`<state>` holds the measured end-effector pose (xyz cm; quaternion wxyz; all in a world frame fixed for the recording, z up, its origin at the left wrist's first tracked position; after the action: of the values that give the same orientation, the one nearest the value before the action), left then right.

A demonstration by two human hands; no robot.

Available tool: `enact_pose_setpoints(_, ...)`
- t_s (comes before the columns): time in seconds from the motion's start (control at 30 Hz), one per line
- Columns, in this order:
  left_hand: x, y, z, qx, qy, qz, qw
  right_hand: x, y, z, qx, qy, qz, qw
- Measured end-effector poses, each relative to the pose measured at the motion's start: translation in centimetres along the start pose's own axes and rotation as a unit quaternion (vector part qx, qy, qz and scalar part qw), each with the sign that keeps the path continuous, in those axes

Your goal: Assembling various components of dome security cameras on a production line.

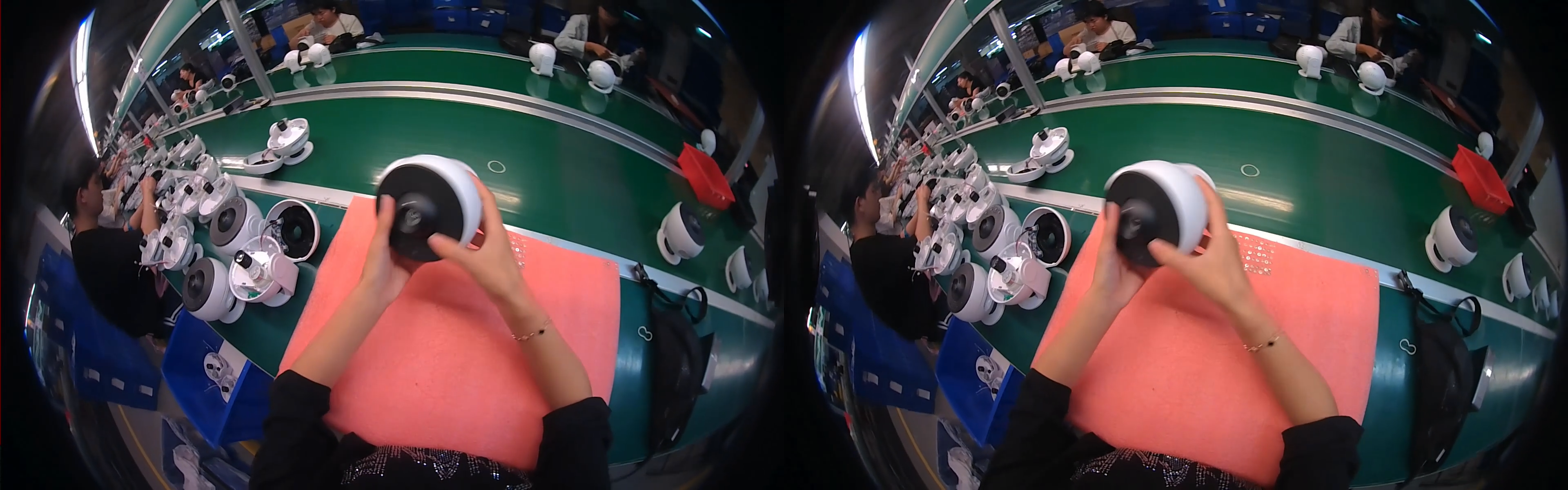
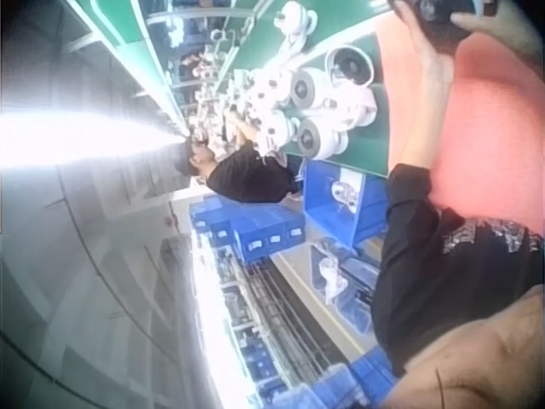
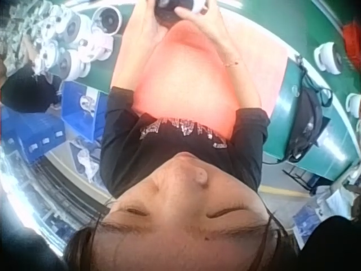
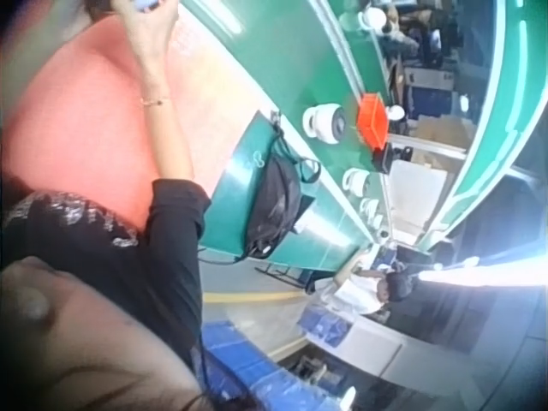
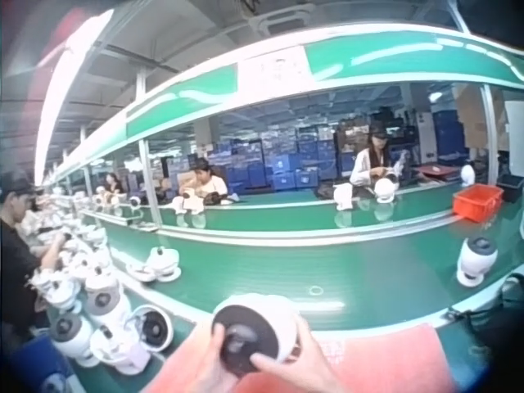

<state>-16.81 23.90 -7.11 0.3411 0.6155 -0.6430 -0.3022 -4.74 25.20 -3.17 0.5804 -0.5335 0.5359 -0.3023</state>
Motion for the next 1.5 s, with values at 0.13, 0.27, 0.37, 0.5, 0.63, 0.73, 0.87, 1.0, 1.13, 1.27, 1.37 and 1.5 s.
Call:
enact_pose_setpoints(0.13,3.8,-1.5,3.3,0.073,0.065,0.078,0.992,-0.4,6.5,3.6,-0.301,0.08,-0.243,0.919)
enact_pose_setpoints(0.27,10.8,4.3,12.1,0.03,0.206,-0.094,0.973,-3.0,7.4,12.2,-0.358,0.176,-0.088,0.913)
enact_pose_setpoints(0.37,15.5,7.2,17.9,0.141,0.341,-0.131,0.92,-2.1,9.2,17.8,-0.291,0.309,-0.1,0.9)
enact_pose_setpoints(0.5,12.8,8.0,25.6,0.194,0.295,-0.197,0.915,-1.5,10.0,17.4,-0.319,0.314,-0.153,0.881)
enact_pose_setpoints(0.63,12.3,9.7,23.8,0.044,0.298,-0.254,0.919,-2.1,10.8,10.6,-0.367,0.175,-0.198,0.892)
enact_pose_setpoints(0.73,12.3,9.9,21.4,0.023,0.287,-0.226,0.93,-1.6,4.7,4.8,-0.045,0.029,-0.126,0.991)
enact_pose_setpoints(0.87,13.0,10.8,17.1,0.003,0.249,-0.173,0.953,1.5,-2.7,-4.6,0.35,-0.129,0.176,0.911)
enact_pose_setpoints(1.0,11.9,10.3,13.8,-0.02,0.187,-0.111,0.976,5.2,-4.4,-9.0,0.471,-0.182,0.347,0.79)
enact_pose_setpoints(1.13,11.0,9.2,12.4,-0.034,0.126,-0.046,0.99,7.2,-4.7,-10.0,0.498,-0.211,0.387,0.747)
enact_pose_setpoints(1.27,10.6,9.8,12.7,0.01,0.113,-0.047,0.992,7.2,-7.7,-8.6,0.417,-0.204,0.384,0.798)
enact_pose_setpoints(1.37,9.9,10.2,13.4,-0.029,0.112,-0.041,0.992,6.7,-10.3,-8.1,0.324,-0.274,0.334,0.842)
enact_pose_setpoints(1.5,6.9,7.6,12.8,-0.214,0.001,0.089,0.973,7.3,-11.0,-8.2,0.086,-0.352,0.232,0.903)
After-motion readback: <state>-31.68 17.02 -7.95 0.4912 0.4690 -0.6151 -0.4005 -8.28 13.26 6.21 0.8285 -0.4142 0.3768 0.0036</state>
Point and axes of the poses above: each hand's wrist, its own x-axis away from the middle knuckle, its own z-axis out of the back of the hand, y = z × x, the point moved 10 cm from there along -x, towards the middle knuckle, and after that the axes turned 1 degree about -x, right-handed, at the moved point
